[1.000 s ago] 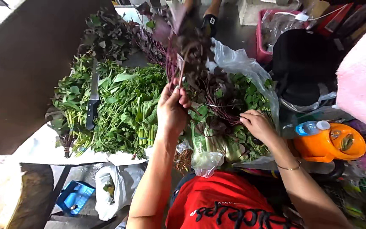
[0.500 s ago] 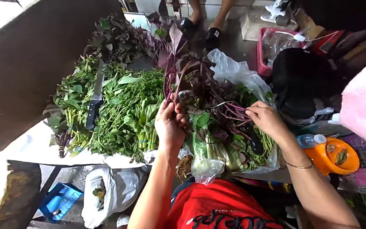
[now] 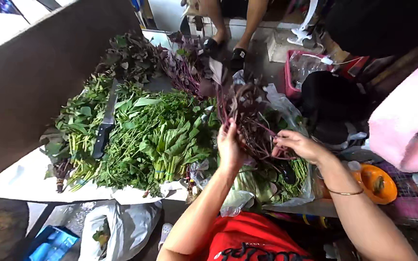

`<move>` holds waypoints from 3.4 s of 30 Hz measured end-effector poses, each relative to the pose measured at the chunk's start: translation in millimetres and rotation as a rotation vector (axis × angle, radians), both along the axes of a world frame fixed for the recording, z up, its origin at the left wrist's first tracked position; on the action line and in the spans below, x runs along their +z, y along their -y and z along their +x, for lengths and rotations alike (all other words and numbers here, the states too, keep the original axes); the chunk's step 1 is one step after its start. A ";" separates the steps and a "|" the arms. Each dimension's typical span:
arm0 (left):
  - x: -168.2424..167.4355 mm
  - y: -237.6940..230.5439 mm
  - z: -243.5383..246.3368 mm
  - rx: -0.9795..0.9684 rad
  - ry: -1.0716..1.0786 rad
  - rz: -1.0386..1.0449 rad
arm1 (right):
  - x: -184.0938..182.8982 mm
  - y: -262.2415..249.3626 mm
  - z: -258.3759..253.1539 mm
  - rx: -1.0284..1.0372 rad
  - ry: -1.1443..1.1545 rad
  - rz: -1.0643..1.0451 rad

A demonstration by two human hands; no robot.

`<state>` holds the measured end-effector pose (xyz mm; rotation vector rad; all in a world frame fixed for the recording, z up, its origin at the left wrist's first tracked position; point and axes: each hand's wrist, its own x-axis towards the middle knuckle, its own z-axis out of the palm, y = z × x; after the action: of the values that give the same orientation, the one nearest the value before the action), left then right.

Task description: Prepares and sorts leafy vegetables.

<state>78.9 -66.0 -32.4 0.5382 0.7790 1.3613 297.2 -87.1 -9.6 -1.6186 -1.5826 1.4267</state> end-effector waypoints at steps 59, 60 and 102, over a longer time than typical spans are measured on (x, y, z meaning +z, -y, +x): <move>-54.7 -10.2 12.3 0.041 -0.157 -0.142 | 105.0 19.8 42.0 -0.332 0.242 0.499; -45.9 -10.8 5.7 0.039 -0.149 -0.102 | 103.4 13.0 38.1 -0.354 0.264 0.470; -70.9 59.6 -6.5 -0.238 0.093 -0.227 | -49.0 42.1 -47.0 0.092 -0.157 -0.223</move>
<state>72.4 -125.5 -103.3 0.3726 0.7562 1.0552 250.2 -129.2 -58.6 -1.5260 -1.4686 1.7876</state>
